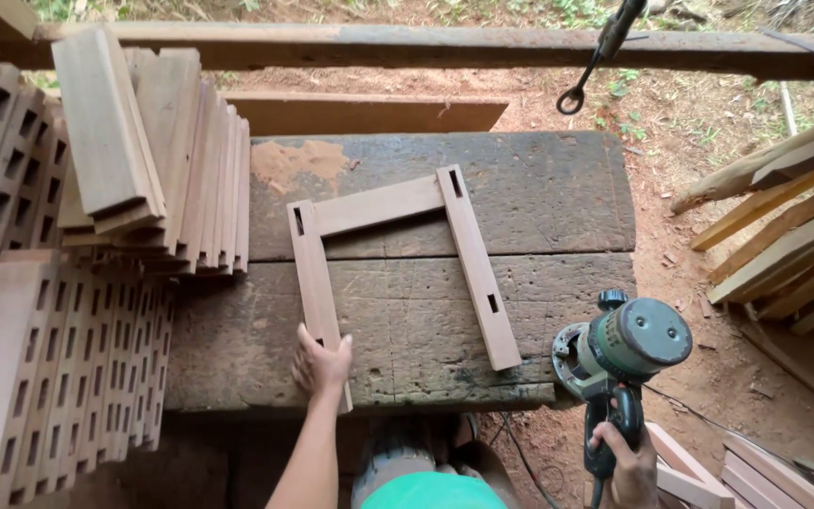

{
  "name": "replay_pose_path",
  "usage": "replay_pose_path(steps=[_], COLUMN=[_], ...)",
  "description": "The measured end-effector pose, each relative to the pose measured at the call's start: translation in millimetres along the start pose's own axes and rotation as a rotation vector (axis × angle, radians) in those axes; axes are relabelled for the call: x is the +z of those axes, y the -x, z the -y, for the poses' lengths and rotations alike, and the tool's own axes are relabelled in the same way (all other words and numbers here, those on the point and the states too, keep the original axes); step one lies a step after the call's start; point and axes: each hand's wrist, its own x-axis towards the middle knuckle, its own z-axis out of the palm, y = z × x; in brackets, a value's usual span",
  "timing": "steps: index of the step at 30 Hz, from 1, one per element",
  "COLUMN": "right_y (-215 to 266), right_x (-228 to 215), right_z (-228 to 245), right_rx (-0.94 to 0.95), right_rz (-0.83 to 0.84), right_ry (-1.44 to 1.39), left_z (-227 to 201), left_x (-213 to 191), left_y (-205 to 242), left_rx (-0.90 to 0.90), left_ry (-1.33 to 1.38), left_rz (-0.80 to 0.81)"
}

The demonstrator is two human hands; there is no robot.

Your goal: Use a power router to shape the edges of wooden furniture frame components on a workbench.

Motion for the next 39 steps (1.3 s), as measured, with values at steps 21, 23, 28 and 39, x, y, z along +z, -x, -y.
replay_pose_path(steps=[21, 23, 28, 39], right_y=[17.1, 21.4, 39.5, 19.3], right_x=[32.9, 24.6, 15.6, 53.1], right_z=[41.4, 33.2, 6.6, -45.0], right_rx=[-0.077, -0.084, -0.181, -0.377], right_rz=[-0.158, -0.089, -0.048, 0.034], right_ry=[0.335, 0.283, 0.282, 0.345], left_z=[-49.5, -45.7, -47.0, -47.9], left_x=[-5.1, -0.6, -3.3, -3.6], left_y=[-24.7, -24.3, -23.6, -25.7], left_rx=[-0.115, -0.081, -0.082, -0.053], left_ry=[-0.092, -0.117, -0.113, -0.087], left_rz=[0.017, -0.019, -0.016, -0.026])
